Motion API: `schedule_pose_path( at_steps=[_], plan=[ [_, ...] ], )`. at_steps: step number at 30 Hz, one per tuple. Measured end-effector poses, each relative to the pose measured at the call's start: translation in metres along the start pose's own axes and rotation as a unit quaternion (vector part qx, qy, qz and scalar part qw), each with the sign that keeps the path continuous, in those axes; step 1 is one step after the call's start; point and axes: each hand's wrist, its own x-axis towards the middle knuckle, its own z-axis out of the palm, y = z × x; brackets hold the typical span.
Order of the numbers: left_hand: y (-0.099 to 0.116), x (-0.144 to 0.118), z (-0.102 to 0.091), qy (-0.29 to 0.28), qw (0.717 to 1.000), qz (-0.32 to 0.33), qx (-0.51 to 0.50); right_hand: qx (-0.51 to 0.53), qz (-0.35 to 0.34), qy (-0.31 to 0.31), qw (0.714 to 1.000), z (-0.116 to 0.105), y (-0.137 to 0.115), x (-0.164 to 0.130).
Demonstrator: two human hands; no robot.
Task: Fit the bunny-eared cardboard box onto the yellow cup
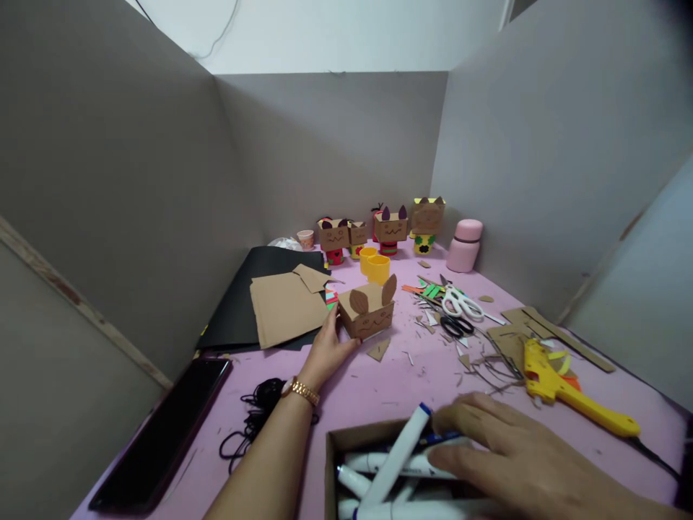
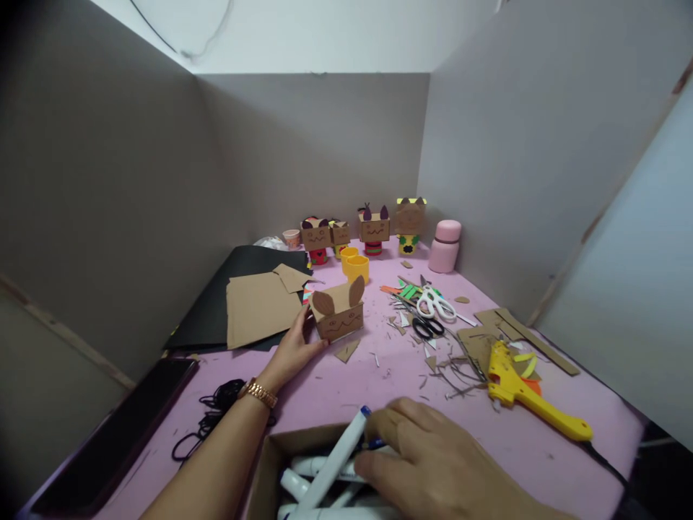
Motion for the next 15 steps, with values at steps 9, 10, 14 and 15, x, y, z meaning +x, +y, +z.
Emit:
schedule_pose_path(
  at_steps=[9, 10, 14, 15],
  plan=[
    [0.006, 0.000, 0.000, -0.003, 1.000, -0.003, 0.014, -0.005, -0.006, -0.044, 0.999, -0.001, -0.006, 0.005],
    [0.005, 0.000, 0.000, -0.002, 1.000, -0.007, 0.016, 0.000, -0.006, -0.033, 0.999, 0.000, -0.004, 0.001],
    [0.003, -0.001, 0.000, -0.001, 1.000, -0.015, 0.021, 0.008, 0.027, 0.047, 0.998, 0.006, 0.000, -0.008],
    [0.002, -0.001, 0.000, -0.001, 1.000, -0.016, 0.022, -0.003, 0.037, 0.066, 0.997, 0.007, 0.001, -0.007]
  ],
)
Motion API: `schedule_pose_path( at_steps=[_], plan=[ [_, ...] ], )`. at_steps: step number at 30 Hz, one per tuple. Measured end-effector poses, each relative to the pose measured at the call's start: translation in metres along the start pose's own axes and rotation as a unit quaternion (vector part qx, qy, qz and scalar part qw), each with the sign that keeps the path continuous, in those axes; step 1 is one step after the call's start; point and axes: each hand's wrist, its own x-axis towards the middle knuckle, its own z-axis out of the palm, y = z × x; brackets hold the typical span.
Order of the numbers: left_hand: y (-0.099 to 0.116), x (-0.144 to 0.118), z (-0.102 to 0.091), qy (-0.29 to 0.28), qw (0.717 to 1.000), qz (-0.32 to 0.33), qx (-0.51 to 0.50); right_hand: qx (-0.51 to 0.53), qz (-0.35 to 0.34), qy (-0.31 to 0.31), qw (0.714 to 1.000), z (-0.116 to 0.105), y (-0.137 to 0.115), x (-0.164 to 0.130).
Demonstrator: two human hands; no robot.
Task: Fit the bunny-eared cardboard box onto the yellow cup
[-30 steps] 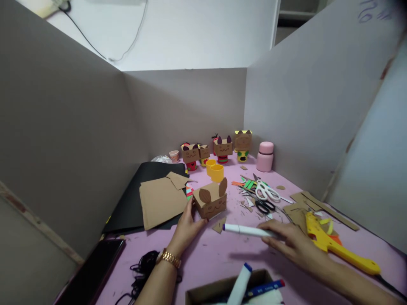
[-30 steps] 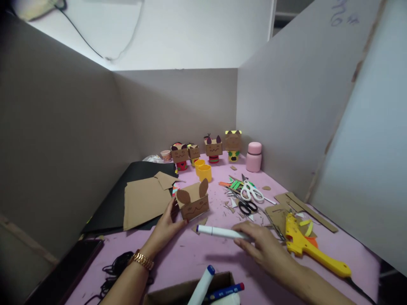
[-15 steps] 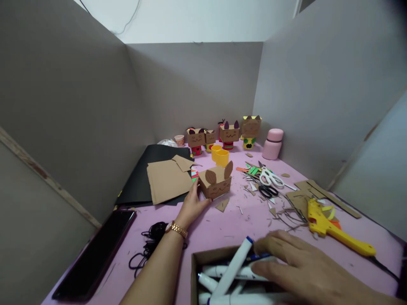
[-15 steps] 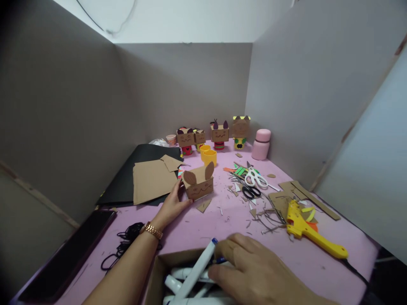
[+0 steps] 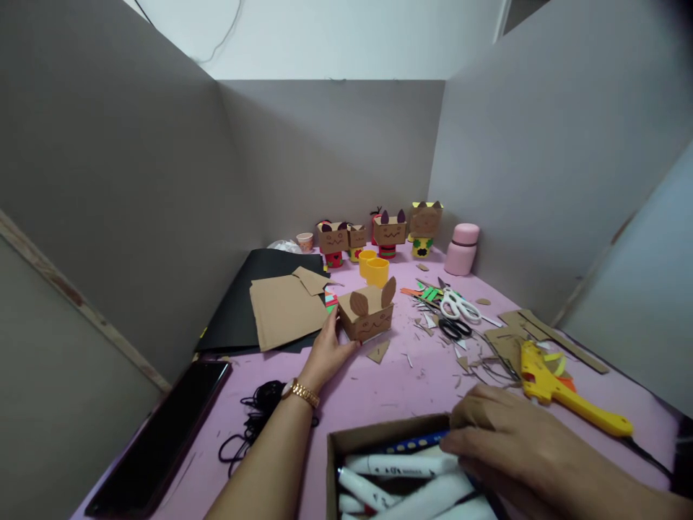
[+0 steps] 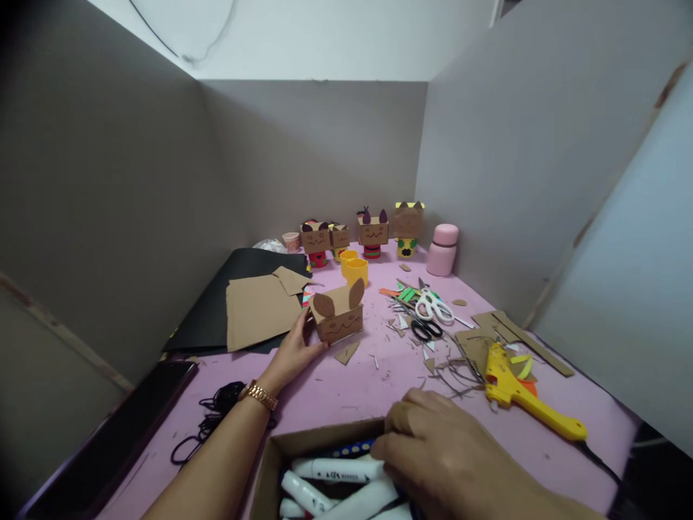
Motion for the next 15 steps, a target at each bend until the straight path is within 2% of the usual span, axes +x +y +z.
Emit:
schedule_pose_path(
  at_steps=[7, 10, 12, 15],
  plan=[
    [0.001, -0.001, -0.003, 0.004, 1.000, -0.001, 0.011, -0.079, -0.039, 0.054, 0.995, -0.004, 0.004, 0.021],
    [0.001, -0.001, -0.004, 0.002, 1.000, 0.009, 0.009, -0.088, -0.049, 0.064, 0.993, -0.004, 0.014, 0.019],
    [0.001, -0.001, -0.004, 0.000, 1.000, 0.014, 0.007, -0.083, -0.048, 0.064, 0.993, 0.002, 0.019, 0.012],
    [-0.001, 0.000, -0.005, -0.001, 1.000, 0.007, 0.010, -0.065, -0.047, 0.058, 0.995, 0.024, 0.020, 0.002]
  ],
)
